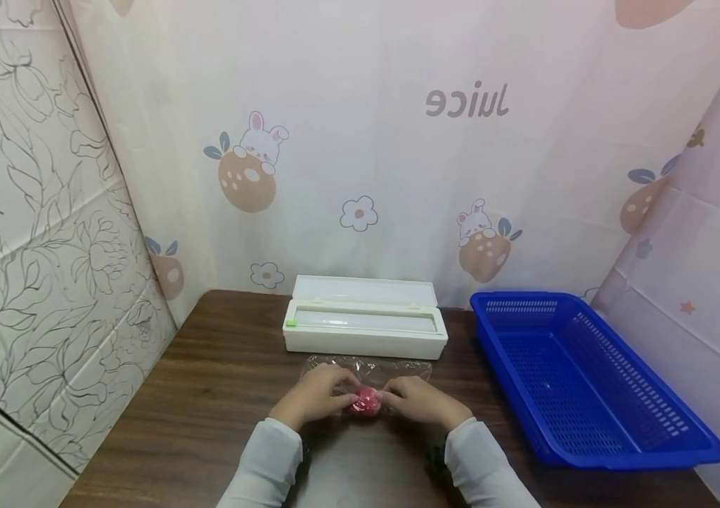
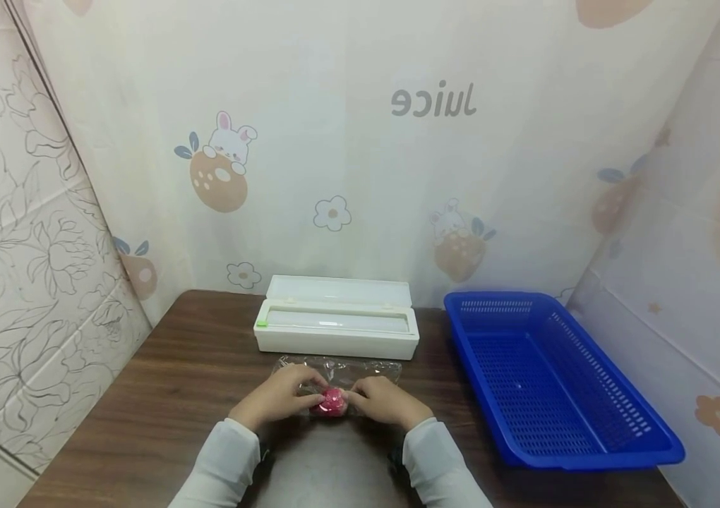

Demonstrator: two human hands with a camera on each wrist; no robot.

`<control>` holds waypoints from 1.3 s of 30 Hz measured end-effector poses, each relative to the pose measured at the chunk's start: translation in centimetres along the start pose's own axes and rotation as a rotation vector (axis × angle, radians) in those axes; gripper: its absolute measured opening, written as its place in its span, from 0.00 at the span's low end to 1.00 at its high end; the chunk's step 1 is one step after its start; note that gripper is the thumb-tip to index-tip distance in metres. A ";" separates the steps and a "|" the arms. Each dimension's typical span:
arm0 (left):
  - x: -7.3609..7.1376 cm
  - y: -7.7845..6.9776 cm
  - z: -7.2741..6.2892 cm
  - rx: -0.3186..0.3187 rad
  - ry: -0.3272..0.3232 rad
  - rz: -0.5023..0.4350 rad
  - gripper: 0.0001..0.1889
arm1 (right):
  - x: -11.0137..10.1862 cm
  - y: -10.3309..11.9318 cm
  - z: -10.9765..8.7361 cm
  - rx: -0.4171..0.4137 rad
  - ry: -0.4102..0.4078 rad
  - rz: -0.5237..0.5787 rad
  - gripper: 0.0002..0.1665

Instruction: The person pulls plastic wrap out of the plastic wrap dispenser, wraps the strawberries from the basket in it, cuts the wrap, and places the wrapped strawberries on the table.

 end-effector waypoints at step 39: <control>1.2 1.4 1.2 -0.113 0.024 -0.135 0.20 | 1.6 0.6 0.0 -0.096 -0.220 -0.116 0.32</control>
Point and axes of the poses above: each hand's wrist, its own z-axis towards the middle knuckle, its own x-axis out of the palm, y = z × x, the point moved 3 cm from there along z, towards the middle knuckle, and after that the axes turned 3 degrees about -z, right-handed, at the moved point
